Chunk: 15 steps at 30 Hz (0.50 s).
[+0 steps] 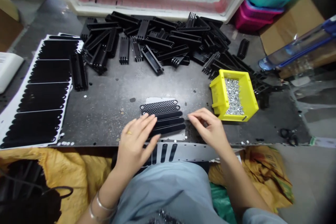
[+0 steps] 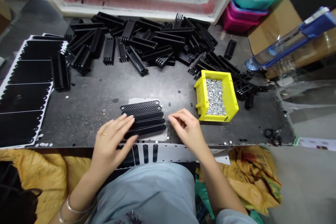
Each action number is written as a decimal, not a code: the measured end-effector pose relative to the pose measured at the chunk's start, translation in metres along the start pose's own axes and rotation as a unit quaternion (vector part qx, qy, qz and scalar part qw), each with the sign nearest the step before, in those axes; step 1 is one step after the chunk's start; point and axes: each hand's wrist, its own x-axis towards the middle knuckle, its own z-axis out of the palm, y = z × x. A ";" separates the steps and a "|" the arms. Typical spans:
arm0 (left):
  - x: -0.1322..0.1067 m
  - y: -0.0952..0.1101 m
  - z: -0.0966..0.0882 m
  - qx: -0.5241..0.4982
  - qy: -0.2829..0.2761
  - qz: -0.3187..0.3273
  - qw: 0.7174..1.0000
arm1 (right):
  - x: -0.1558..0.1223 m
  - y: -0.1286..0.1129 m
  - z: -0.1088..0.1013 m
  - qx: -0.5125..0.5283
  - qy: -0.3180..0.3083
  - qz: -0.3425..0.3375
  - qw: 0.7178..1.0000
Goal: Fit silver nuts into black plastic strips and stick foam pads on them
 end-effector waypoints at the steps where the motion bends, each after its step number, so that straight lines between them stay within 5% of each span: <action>1: -0.001 0.003 0.003 0.012 -0.030 0.035 0.999 | -0.003 0.001 0.002 0.005 -0.021 0.013 1.000; 4: -0.003 0.003 0.014 0.049 -0.069 0.080 0.993 | -0.005 0.003 0.011 0.025 -0.056 0.046 0.997; 9: -0.004 -0.002 0.025 0.037 -0.058 0.087 0.994 | 0.010 0.004 0.018 0.043 -0.084 0.073 0.993; 15: -0.005 -0.002 0.023 -0.019 -0.040 0.074 0.996 | 0.015 0.001 0.013 -0.014 -0.076 0.016 0.997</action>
